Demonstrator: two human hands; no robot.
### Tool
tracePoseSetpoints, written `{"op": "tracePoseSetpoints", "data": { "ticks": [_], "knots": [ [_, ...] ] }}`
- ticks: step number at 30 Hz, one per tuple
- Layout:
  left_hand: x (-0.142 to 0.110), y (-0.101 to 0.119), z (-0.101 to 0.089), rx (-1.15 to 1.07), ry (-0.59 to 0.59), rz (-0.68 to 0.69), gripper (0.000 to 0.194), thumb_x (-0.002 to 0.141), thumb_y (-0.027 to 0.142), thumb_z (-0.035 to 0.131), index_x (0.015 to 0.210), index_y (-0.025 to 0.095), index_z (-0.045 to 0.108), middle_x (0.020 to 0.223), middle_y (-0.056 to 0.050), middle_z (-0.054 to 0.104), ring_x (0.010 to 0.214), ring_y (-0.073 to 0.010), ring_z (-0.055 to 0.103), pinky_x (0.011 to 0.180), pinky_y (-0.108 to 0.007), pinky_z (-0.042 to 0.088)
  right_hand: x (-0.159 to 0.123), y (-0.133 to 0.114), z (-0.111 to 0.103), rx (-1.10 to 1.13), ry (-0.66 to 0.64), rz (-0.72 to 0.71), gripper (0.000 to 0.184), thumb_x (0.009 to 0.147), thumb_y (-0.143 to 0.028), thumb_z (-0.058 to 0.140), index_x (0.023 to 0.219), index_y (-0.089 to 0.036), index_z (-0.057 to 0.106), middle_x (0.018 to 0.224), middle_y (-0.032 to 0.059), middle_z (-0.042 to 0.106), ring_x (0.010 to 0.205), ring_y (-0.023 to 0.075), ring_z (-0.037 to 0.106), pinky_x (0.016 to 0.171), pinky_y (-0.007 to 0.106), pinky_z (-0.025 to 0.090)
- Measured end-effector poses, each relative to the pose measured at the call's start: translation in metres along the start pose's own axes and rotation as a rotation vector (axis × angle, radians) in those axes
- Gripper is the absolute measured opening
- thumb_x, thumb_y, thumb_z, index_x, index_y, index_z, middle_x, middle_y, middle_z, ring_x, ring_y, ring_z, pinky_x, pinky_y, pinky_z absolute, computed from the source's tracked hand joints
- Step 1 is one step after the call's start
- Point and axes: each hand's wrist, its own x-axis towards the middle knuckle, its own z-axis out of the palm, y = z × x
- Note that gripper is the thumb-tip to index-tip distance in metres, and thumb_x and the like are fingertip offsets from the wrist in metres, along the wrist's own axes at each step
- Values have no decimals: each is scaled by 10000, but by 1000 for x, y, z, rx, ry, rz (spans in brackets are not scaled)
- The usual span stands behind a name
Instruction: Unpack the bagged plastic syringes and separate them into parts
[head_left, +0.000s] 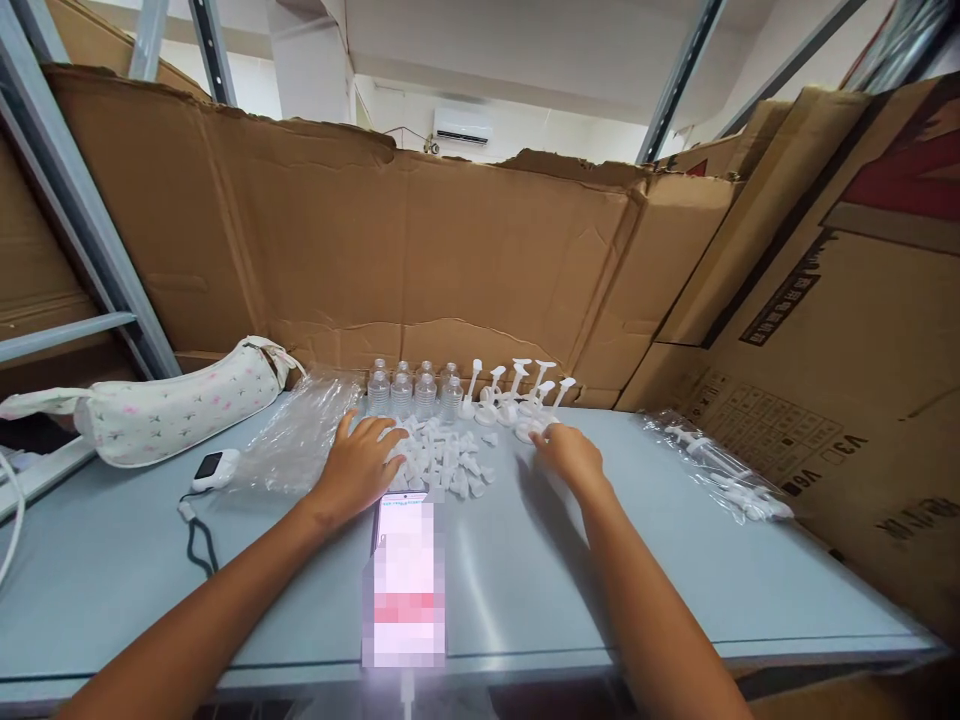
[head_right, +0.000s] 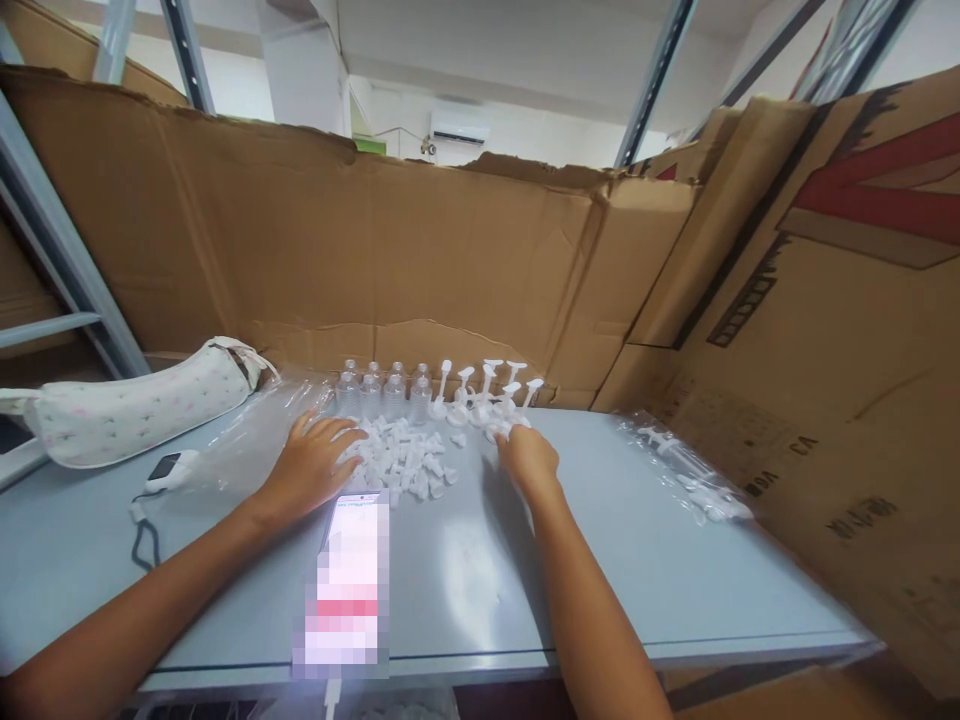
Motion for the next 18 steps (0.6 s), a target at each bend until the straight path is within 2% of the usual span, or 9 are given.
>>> {"op": "tracePoseSetpoints", "data": {
  "ticks": [2, 5, 6, 8, 9, 10, 14, 18],
  "knots": [
    [-12, -12, 3, -50, -26, -75, 235, 845, 261, 518, 1051, 237, 628, 1101, -63, 664, 1057, -246, 574, 1064, -533, 230, -7, -6, -10, -1, -11, -40, 335, 875, -407, 434, 844, -191, 688, 907, 133, 687, 876, 255, 633, 683, 305, 423],
    [-19, -22, 6, -105, -47, -146, 223, 856, 265, 496, 1034, 238, 629, 1075, -45, 672, 1048, -229, 578, 1060, -510, 245, -6, 2, -31, 12, 58, -42, 375, 896, -409, 367, 904, -207, 683, 933, 114, 688, 872, 247, 625, 656, 294, 400],
    [-19, -23, 6, -114, -45, -151, 220, 859, 262, 491, 1027, 237, 629, 1070, -42, 673, 1048, -226, 577, 1063, -507, 241, -2, 10, -39, 14, 111, -7, 413, 909, -411, 324, 957, -199, 674, 955, 122, 683, 878, 254, 620, 651, 300, 393],
    [-19, -21, 5, -124, -34, -137, 216, 864, 253, 482, 1021, 233, 629, 1058, -38, 676, 1039, -219, 579, 1069, -503, 227, 8, 37, -54, 52, 391, 178, 457, 913, -423, 292, 1024, -180, 664, 964, 133, 678, 879, 260, 613, 643, 308, 381],
    [-19, -19, 5, -129, -28, -122, 215, 866, 250, 479, 1020, 231, 628, 1051, -36, 676, 1031, -217, 581, 1072, -502, 221, 14, 53, -59, 41, 482, 265, 465, 912, -420, 290, 1061, -171, 654, 983, 140, 672, 907, 268, 607, 654, 315, 379],
    [-18, -17, 4, -133, -23, -106, 215, 868, 248, 475, 1018, 228, 627, 1047, -36, 676, 1027, -215, 582, 1075, -500, 217, 20, 70, -64, 14, 515, 337, 467, 912, -410, 286, 1100, -173, 641, 1008, 143, 665, 947, 271, 597, 675, 321, 380],
    [-19, -8, 2, -144, -28, -50, 219, 877, 228, 450, 1004, 224, 628, 1038, -36, 676, 1030, -211, 576, 1082, -493, 205, 29, 139, -65, -14, 408, 491, 452, 855, -351, 413, 1207, -138, 598, 1149, 231, 606, 1111, 352, 527, 755, 391, 390],
    [-18, -7, 3, -152, -38, -32, 226, 875, 209, 441, 984, 222, 638, 1018, -38, 678, 1016, -210, 576, 1073, -490, 221, 22, 197, -46, 7, 276, 710, 518, 816, -336, 454, 1225, -36, 562, 1173, 338, 551, 1158, 436, 493, 781, 494, 396]
  ]
}}
